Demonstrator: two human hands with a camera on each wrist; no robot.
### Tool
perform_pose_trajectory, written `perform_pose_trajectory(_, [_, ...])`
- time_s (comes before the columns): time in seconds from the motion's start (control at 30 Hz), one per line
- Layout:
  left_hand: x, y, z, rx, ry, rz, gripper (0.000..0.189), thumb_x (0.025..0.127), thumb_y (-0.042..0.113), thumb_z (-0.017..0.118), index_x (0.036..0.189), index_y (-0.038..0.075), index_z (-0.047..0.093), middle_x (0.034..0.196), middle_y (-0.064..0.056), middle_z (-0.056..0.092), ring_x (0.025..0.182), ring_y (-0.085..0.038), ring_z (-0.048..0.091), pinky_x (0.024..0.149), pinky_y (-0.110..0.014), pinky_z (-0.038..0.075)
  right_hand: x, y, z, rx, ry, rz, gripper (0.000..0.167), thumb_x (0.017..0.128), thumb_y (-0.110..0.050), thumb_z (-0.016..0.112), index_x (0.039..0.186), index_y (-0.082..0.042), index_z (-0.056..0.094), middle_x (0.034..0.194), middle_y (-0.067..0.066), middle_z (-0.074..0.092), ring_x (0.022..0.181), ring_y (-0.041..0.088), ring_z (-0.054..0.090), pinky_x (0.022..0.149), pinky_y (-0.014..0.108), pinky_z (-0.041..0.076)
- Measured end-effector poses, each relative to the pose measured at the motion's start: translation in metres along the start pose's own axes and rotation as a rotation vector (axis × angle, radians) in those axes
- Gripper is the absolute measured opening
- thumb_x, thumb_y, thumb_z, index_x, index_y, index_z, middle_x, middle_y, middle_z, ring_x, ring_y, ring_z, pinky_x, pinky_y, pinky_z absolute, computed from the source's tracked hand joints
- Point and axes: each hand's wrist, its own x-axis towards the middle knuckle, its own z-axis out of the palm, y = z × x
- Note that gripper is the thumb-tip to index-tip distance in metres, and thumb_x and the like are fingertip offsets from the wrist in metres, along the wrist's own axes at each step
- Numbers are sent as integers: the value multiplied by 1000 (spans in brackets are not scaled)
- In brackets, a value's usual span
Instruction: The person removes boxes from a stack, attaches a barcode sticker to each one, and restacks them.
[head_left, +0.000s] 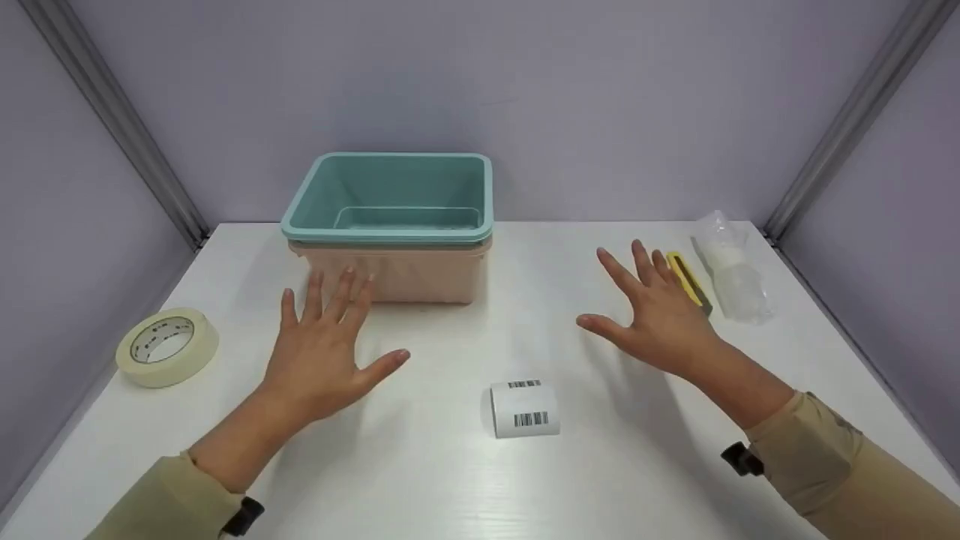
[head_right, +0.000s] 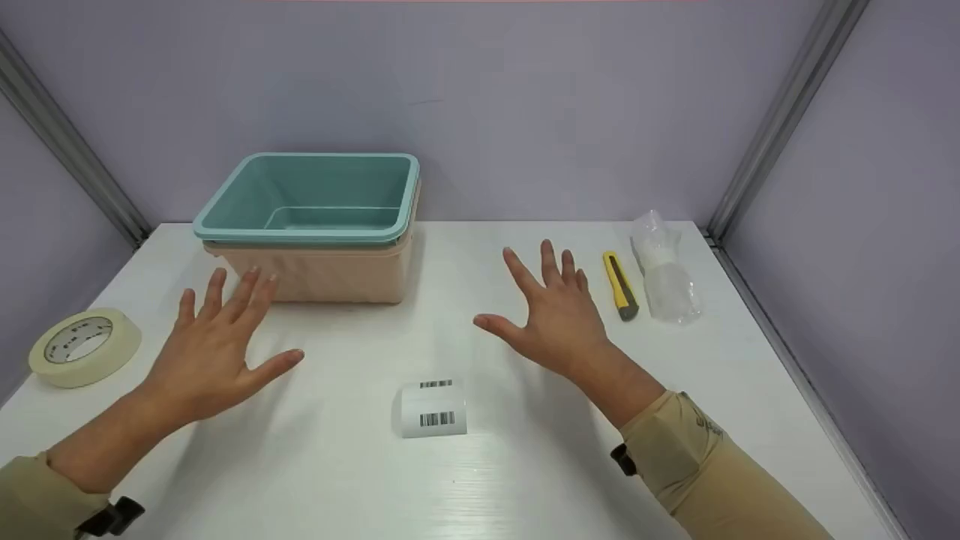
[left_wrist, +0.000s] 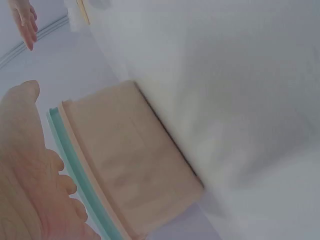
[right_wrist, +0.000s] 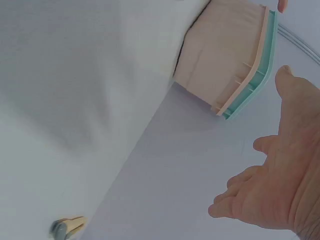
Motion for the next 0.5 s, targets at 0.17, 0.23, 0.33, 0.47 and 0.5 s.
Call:
perform_pose_trajectory(0.17, [5, -16, -28, 11, 52, 4, 108, 96, 84, 43, 172, 15, 9, 177, -17, 8, 160, -48, -4, 121, -75, 0, 26, -20, -15, 40, 22, -22, 98, 94, -78, 59, 171, -30, 21, 176, 21, 9, 160, 48, 9, 116, 74, 27])
perform_pose_trajectory(0.23, [8, -24, -38, 13, 66, 0, 107, 97, 82, 44, 172, 14, 9, 177, -17, 7, 160, -49, -3, 121, -75, 0, 36, -27, -17, 64, 32, -38, 97, 94, -77, 61, 171, -31, 23, 176, 19, 11, 160, 45, 13, 114, 73, 33])
perform_pose_trajectory(0.33, [15, -35, -50, 11, 81, -6, 107, 98, 81, 46, 172, 14, 9, 177, -16, 6, 160, -49, -3, 122, -74, 0, 50, -38, -20, 96, 39, -60, 96, 93, -76, 63, 170, -33, 25, 176, 16, 15, 157, 47, 24, 112, 72, 37])
perform_pose_trajectory(0.47, [26, -48, -60, -30, 98, -10, 107, 97, 79, 51, 172, 14, 9, 177, -16, 6, 160, -47, -2, 123, -72, 3, 67, -51, -21, 126, 39, -80, 96, 92, -75, 66, 170, -35, 27, 175, 14, 19, 150, 52, 35, 114, 72, 34])
perform_pose_trajectory(0.5, [29, -51, -61, -47, 102, -11, 107, 97, 78, 52, 172, 13, 10, 177, -16, 6, 161, -46, -1, 123, -72, 3, 71, -54, -22, 133, 39, -83, 95, 92, -75, 66, 169, -35, 28, 175, 14, 21, 150, 52, 35, 114, 72, 34])
